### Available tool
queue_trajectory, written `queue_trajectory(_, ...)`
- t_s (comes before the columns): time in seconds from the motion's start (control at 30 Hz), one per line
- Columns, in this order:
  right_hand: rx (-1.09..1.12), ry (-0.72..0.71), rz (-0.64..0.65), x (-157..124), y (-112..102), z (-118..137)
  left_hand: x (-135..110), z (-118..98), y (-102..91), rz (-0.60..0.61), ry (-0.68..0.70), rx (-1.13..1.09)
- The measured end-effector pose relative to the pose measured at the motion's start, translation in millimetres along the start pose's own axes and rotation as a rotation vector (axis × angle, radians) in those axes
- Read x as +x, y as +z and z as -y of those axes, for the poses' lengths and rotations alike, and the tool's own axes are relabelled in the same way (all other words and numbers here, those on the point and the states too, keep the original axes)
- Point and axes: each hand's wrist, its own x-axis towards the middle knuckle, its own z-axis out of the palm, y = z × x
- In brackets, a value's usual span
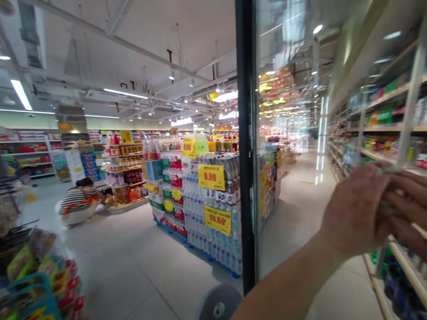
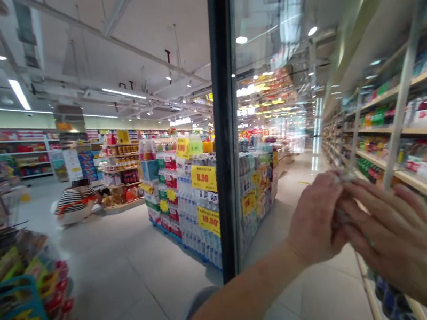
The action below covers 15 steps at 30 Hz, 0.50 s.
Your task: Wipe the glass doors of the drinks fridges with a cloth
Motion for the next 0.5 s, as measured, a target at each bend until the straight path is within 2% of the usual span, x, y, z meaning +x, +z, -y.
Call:
queue_trajectory(0.03,0.003,-0.066,0.124,2.6,6.9,5.8,-1.9,3.7,-2.6,0.007,0.033,-0.053)
queue_trajectory(0.07,-0.029,-0.093,0.133,4.8,12.6,11.8,-3.7,7.7,-5.6,0.017,0.070,-0.104)
queue_trajectory(0.17,-0.179,-0.176,0.094,8.7,23.1,30.9,-6.7,21.8,-16.9,0.035,0.199,-0.154)
queue_trajectory(0.3,-0.331,-0.105,0.037,7.1,30.6,51.9,-14.3,49.9,-46.7,0.092,0.295,-0.046)
queue_trajectory(0.37,-0.367,-0.083,0.012,4.6,33.6,57.9,-24.5,71.7,-67.2,0.113,0.262,0.104)
queue_trajectory(0.43,-0.393,-0.059,-0.001,2.7,37.5,63.5,-37.0,95.3,-84.7,0.065,0.141,0.289)
queue_trajectory(0.5,-0.412,-0.027,0.006,3.0,44.0,72.4,-47.7,114.2,-94.5,0.063,0.086,0.394)
